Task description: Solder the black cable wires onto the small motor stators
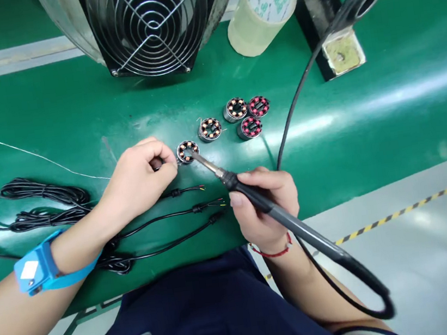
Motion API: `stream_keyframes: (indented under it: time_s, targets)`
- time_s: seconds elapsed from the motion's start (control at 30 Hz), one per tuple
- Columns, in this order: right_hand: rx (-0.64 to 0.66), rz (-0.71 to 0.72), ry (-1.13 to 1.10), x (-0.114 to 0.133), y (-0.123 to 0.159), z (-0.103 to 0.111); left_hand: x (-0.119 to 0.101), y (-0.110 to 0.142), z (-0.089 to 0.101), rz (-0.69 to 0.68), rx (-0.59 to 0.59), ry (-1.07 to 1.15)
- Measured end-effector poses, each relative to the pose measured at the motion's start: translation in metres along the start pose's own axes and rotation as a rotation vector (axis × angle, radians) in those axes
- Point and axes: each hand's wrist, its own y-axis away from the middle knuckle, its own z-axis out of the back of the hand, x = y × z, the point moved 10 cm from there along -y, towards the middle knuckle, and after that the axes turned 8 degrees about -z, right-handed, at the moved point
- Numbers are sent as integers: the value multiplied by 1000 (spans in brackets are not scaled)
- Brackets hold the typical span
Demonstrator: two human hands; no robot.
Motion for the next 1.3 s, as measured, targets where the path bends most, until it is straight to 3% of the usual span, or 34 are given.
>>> stream_keyframes:
  time_s: [0.63, 1.03, 1.17, 1.3]
  targets:
    - [-22, -106, -34, -16, 7, -2, 1, -1, -1, 56, 1, -57]
    - [-36, -95, -31, -15, 4, 0, 0, -1, -1, 49, 0, -51]
    - [89, -40, -34, -8, -5, -10, 1, -1, -1, 53, -2, -41]
    - [264, -86, -58, -3, -23, -25, 3, 0, 0, 67, -1, -40]
